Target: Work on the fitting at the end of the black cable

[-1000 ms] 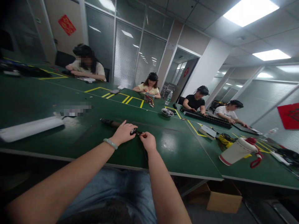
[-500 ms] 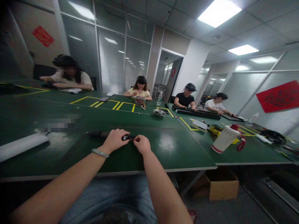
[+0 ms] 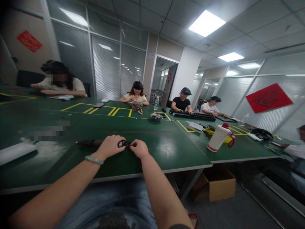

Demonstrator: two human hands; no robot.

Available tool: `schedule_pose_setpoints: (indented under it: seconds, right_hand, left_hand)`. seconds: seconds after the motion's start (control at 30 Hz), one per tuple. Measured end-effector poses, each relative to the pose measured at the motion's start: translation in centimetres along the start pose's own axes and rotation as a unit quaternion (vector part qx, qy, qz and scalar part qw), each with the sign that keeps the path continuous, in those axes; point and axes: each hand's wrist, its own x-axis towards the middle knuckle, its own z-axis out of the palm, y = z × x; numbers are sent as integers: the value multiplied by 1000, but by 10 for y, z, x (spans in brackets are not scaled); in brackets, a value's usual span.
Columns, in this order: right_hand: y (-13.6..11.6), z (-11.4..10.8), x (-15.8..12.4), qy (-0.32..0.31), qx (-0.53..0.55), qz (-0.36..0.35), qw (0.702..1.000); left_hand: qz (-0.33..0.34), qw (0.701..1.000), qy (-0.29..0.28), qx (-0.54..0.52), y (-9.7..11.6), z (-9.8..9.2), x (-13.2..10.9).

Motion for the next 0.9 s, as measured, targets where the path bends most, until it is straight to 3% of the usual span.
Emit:
schedule_pose_setpoints:
  seconds: [0.9]
  right_hand:
    - [-1, -2, 4, -15, 16, 11, 1000]
  left_hand:
    - [70, 994, 0, -78, 1, 3, 6]
